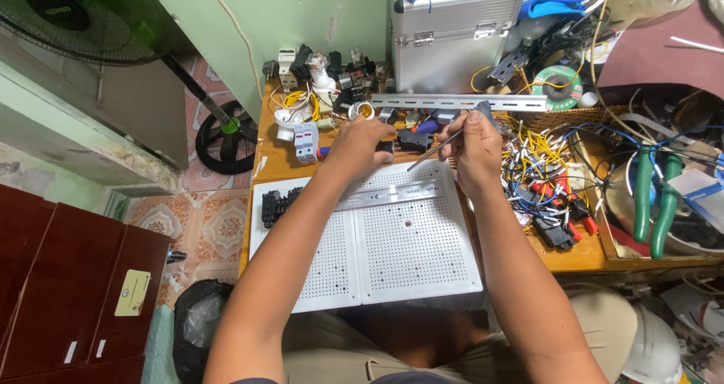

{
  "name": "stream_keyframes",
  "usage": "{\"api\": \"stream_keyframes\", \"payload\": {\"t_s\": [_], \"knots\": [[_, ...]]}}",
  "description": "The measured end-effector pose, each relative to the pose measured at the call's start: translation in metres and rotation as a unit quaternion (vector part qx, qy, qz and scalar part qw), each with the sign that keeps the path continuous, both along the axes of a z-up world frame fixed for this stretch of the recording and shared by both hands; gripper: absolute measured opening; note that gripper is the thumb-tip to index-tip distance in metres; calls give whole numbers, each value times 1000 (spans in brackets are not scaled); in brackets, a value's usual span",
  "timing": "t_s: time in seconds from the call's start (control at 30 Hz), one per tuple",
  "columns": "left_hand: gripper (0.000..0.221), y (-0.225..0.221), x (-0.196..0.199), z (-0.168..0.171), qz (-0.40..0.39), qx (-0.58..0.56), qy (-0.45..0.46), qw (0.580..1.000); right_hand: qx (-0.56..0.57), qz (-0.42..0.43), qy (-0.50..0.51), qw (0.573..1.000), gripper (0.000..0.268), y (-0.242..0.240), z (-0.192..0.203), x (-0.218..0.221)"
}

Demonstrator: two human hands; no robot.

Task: Assembling an electrical control panel by mounting circuit breakers and terminal blocks onto a DIN rail on a perforated board.

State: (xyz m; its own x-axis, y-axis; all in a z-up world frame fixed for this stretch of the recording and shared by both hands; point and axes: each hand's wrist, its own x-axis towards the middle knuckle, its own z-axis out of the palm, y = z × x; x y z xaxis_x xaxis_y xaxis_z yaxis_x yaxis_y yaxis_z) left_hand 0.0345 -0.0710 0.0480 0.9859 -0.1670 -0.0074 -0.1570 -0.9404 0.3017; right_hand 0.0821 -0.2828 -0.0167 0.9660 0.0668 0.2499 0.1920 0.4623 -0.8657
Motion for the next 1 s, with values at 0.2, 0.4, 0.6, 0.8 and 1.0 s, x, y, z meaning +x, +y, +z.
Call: {"api": "stream_keyframes", "payload": {"t_s": [0.2,0.4,0.6,0.8,1.0], "knots": [[57,-4,5,-11,-22,23,15,999,-6,2,3,1000,41,-2,-5,4],[50,-1,-2,-12,-16,-91,5,996,7,2,13,1000,40,-2,-4,3],[33,3,10,-28,-4,-78,-14,997,2,2,12,1000,40,-2,-1,2],[27,4,16,-42,-6,-55,-78,995,5,-1,10,1000,40,-2,-3,3],[19,4,11,-34,1,-72,-87,994,4,0,13,1000,40,-2,-4,4]]}}
